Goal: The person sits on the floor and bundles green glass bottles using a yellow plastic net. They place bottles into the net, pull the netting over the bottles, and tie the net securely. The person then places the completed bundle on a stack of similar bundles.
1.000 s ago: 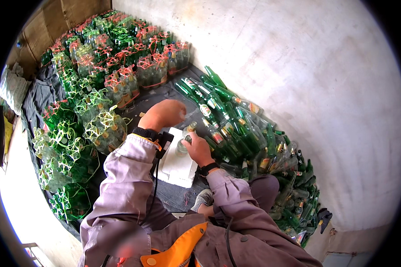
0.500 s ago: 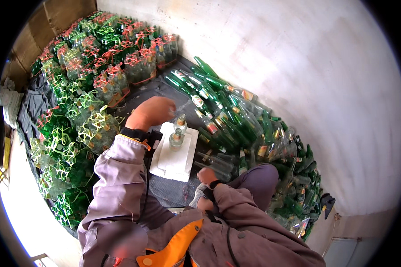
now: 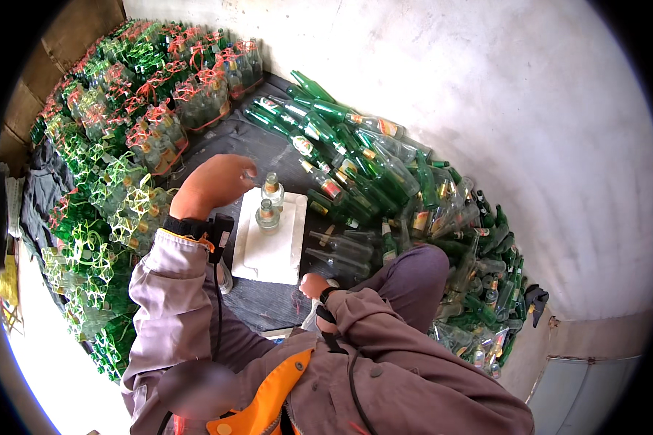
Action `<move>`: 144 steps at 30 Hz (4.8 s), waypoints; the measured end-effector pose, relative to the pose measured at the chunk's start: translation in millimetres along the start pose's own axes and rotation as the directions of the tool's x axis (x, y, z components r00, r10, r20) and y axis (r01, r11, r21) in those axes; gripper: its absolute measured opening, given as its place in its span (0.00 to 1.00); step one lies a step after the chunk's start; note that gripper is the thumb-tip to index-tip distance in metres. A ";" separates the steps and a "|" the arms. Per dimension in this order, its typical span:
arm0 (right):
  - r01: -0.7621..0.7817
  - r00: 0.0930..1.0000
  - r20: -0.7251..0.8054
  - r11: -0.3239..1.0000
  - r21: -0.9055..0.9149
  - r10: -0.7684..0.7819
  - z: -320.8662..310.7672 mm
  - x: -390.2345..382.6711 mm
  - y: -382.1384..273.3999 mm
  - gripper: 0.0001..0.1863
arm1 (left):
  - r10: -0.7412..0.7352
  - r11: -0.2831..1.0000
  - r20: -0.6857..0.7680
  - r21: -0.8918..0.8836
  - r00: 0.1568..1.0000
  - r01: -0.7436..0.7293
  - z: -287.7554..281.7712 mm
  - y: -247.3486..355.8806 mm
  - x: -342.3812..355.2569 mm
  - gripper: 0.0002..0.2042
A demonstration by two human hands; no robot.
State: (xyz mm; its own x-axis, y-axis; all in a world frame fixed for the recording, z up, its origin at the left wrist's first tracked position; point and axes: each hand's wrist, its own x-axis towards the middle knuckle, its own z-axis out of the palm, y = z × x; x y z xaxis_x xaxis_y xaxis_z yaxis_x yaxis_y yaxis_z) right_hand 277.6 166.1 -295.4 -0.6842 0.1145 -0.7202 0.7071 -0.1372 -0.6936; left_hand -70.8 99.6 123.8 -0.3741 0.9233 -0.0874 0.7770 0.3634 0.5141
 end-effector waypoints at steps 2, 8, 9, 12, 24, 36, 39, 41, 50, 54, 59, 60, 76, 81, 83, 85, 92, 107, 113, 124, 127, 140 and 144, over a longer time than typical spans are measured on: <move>0.034 0.999 0.008 0.999 0.008 -0.035 -6.4 0.6 16.6 0.15 | 0.027 1.000 0.006 -0.003 1.000 -0.027 2.0 4.5 6.8 0.10; 0.126 0.992 -0.002 0.988 0.095 -0.126 -10.2 20.3 46.4 0.11 | 0.031 1.000 -0.002 0.006 1.000 -0.031 0.1 13.1 4.8 0.13; 0.105 0.993 -0.066 0.992 0.071 -0.100 -9.9 24.8 48.3 0.10 | 0.014 1.000 0.005 0.005 1.000 -0.014 -0.7 14.5 3.2 0.12; 0.337 0.837 -0.001 0.519 -0.786 -0.547 -38.0 33.0 76.7 0.05 | 0.028 1.000 0.032 -0.011 0.999 -0.028 -7.1 30.1 4.0 0.12; -0.200 0.806 -0.521 0.957 0.208 0.282 -23.6 -5.6 -51.3 0.46 | 0.063 0.998 -0.015 -0.010 0.998 -0.064 -1.8 12.0 -4.3 0.13; -0.212 0.839 -0.433 0.930 0.301 0.331 -52.3 20.9 -36.7 0.44 | 0.051 0.998 -0.015 0.037 0.999 -0.051 -8.6 24.1 -1.7 0.12; -0.260 0.840 -0.404 0.922 0.286 0.362 -54.3 29.2 -32.5 0.42 | 0.051 0.998 -0.025 0.034 0.998 -0.050 -6.7 21.9 -0.4 0.12; -0.294 0.835 -0.381 0.907 0.300 0.397 -52.3 29.9 -37.4 0.42 | 0.051 0.998 -0.042 0.033 0.998 -0.049 -3.0 20.1 0.4 0.12; -0.295 0.826 -0.380 0.894 0.336 0.415 -57.5 44.0 28.1 0.14 | 0.019 0.998 -0.006 0.055 1.000 -0.019 -4.3 28.1 15.1 0.11; -0.360 0.866 -0.485 0.821 -0.442 0.119 -48.8 9.1 -7.6 0.19 | 0.042 0.999 -0.001 0.015 0.999 -0.042 0.2 21.5 20.0 0.12; -0.387 0.850 -0.524 0.603 -0.698 -0.061 -41.6 -26.3 -34.5 0.20 | 0.028 0.999 -0.013 0.031 1.000 -0.028 11.3 8.9 29.8 0.12; -0.394 0.847 -0.527 0.582 -0.712 -0.071 -41.1 -33.4 -40.8 0.19 | 0.026 0.999 -0.013 0.026 1.000 -0.025 12.9 6.8 31.3 0.12; -0.255 0.692 -0.614 0.667 -0.700 -0.380 -41.6 -137.6 -138.0 0.19 | 0.012 1.000 0.052 0.022 0.999 -0.013 -0.8 -7.5 25.4 0.15; -0.154 0.646 -0.647 0.761 -0.630 -0.406 -15.8 -189.7 -196.3 0.18 | 0.036 0.999 0.034 0.017 0.999 -0.036 -8.5 -8.8 19.0 0.15; -0.062 0.628 -0.650 0.804 -0.591 -0.429 -11.3 -204.5 -212.9 0.18 | 0.045 0.999 0.028 0.011 0.999 -0.045 -8.5 -8.0 19.5 0.15; 0.045 0.628 -0.637 0.838 -0.543 -0.447 -6.5 -219.0 -233.6 0.18 | 0.040 0.999 0.029 -0.002 0.999 -0.040 -8.7 -7.3 18.6 0.16; 0.260 0.667 -0.560 0.857 -0.444 -0.492 24.7 -215.1 -271.9 0.18 | 0.025 1.000 0.017 0.000 1.000 -0.025 -11.1 -10.7 16.5 0.16; 0.383 0.680 -0.490 0.834 -0.397 -0.545 48.2 -121.0 -268.5 0.19 | 0.022 1.000 0.013 0.010 1.000 -0.022 -11.9 -12.1 16.6 0.17; 0.390 0.667 -0.461 0.802 -0.453 -0.585 53.1 -106.1 -277.1 0.21 | -0.003 0.999 0.037 0.033 0.999 0.002 -14.3 -9.9 17.3 0.17; 0.376 0.671 -0.452 0.795 -0.477 -0.588 59.4 -95.4 -287.7 0.21 | -0.023 1.000 0.032 0.002 0.999 0.023 -18.5 -5.8 12.8 0.16; 0.360 0.676 -0.446 0.791 -0.495 -0.587 58.5 -90.6 -290.3 0.21 | -0.046 0.999 0.030 -0.024 0.999 0.047 -16.0 -7.8 13.0 0.16; 0.311 0.679 -0.478 0.808 -0.501 -0.558 61.7 -90.0 -284.7 0.24 | -0.008 1.000 0.014 0.003 1.000 0.008 -11.9 -6.8 10.7 0.16; 0.333 0.681 -0.472 0.811 -0.481 -0.560 60.1 -96.2 -281.1 0.26 | -0.002 1.000 0.025 0.020 1.000 0.002 -14.9 -2.8 8.0 0.16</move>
State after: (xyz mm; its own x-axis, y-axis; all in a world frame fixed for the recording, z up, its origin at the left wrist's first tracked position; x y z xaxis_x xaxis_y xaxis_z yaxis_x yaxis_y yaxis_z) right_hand 134.0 134.6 -30.4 -0.7778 0.6192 -0.1081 0.4310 0.4003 -0.8087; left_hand -83.5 104.1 134.4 -0.3630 0.9253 -0.1099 0.7864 0.3675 0.4965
